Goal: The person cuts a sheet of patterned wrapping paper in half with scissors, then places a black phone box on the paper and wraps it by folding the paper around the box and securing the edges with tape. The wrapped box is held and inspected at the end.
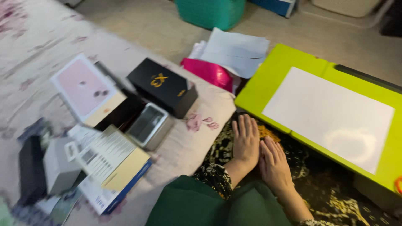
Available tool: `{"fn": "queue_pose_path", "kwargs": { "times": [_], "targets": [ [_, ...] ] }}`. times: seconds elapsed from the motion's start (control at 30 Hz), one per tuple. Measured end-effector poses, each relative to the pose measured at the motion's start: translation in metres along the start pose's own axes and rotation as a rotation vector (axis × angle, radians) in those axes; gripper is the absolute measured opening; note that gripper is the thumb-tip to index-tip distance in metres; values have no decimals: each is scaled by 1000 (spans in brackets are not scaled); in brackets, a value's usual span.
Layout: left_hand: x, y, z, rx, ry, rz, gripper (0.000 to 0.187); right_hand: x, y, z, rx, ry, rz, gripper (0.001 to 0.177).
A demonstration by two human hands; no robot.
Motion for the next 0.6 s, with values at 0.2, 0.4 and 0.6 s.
{"fn": "queue_pose_path", "kwargs": {
  "times": [0.2,0.4,0.6],
  "targets": [
    [-42,41,33,61,-75,419,42,-59,7,-33,-111,45,-138,48],
    [-99,120,54,17,140,592,23,-135,12,-80,-229,159,-232,43],
    [-121,163,53,546,513,1424,49,-192,-18,-125,-124,200,-245,54]
  ]
}}
Point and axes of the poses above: each hand's wrist, its own z-axis away from the middle knuckle, its own y-axis out of the back of the hand, x = y × z, the point moved 2 cm from there along -z, towards the middle knuckle, and after that the axes turned 12 degrees about -y, right-handed, at the moved point
